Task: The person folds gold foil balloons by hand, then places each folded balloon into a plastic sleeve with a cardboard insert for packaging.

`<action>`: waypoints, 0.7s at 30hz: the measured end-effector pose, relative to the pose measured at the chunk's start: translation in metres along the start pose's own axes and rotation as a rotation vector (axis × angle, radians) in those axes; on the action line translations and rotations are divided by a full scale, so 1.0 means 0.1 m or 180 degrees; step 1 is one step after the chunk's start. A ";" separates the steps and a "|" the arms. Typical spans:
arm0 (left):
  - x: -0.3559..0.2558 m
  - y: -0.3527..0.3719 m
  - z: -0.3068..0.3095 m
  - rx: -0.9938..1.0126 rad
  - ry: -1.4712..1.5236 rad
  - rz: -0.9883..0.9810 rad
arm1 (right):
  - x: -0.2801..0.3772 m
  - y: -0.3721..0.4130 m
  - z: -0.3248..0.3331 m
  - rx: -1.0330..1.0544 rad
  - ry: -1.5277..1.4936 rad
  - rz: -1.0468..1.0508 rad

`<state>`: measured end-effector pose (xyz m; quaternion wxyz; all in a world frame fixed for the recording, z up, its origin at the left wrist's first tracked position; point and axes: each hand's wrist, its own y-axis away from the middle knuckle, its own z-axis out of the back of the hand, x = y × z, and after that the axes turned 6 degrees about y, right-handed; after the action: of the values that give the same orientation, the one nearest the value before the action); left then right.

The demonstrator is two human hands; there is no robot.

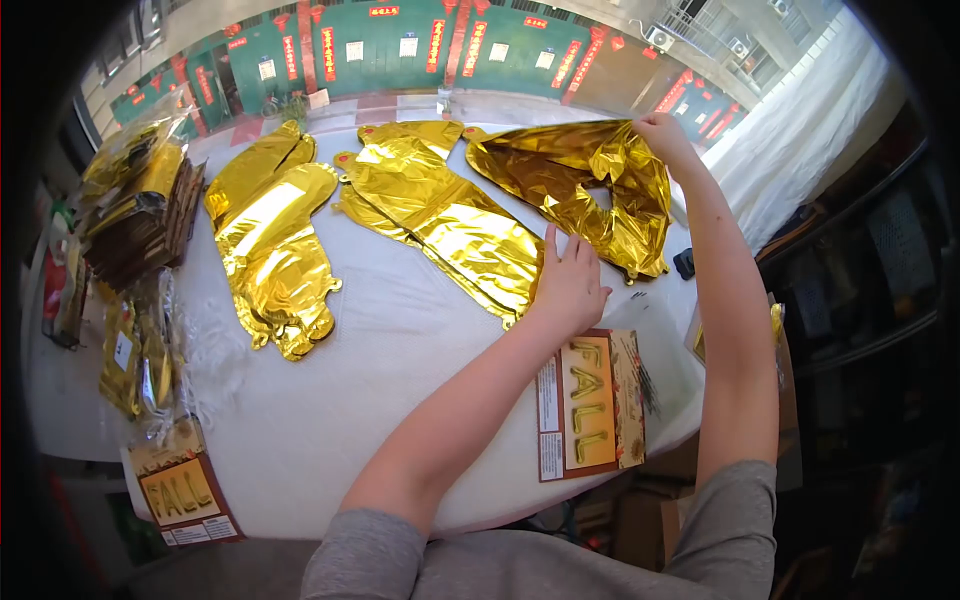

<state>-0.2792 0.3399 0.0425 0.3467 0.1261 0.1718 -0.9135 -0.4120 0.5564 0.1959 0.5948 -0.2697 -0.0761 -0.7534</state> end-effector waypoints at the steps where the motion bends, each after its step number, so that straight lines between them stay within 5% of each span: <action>1: 0.00 0.00 0.00 -0.0014 -0.0005 0.0007 | 0.03 -0.13 0.06 -0.0068 -0.0141 -0.0385; 4: 0.02 -0.01 0.02 -0.0029 0.0057 -0.0012 | -0.48 -1.00 0.14 -0.0785 -0.0437 -0.0188; 7: 0.03 0.00 0.01 0.0002 0.0265 0.0021 | 0.48 -0.39 0.38 -0.1372 -0.1693 -0.0910; 8: 0.04 0.00 -0.05 -0.0185 0.0219 -0.0018 | 0.30 -0.63 0.46 -0.1370 -0.1693 -0.0904; 10: 0.05 0.01 -0.07 -0.0373 0.0177 -0.0060 | -0.29 -1.32 0.71 -0.1774 0.0059 -0.0597; 13: 0.05 0.00 -0.01 -0.0150 0.0212 -0.0045 | 0.54 -0.57 1.12 -0.2090 -0.0840 -0.1036; 15: 0.05 -0.01 -0.03 -0.0141 0.0276 -0.0025 | 0.50 -0.73 1.38 -0.2594 -0.2149 -0.0775; 21: 0.05 0.01 0.01 -0.0133 0.0207 -0.0040 | 0.62 -0.87 2.36 -0.3301 -0.2402 0.0456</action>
<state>-0.2821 0.3359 0.0418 0.3377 0.1473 0.2029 -0.9073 -0.4281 0.6307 0.4438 0.3684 -0.7730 0.1122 -0.5042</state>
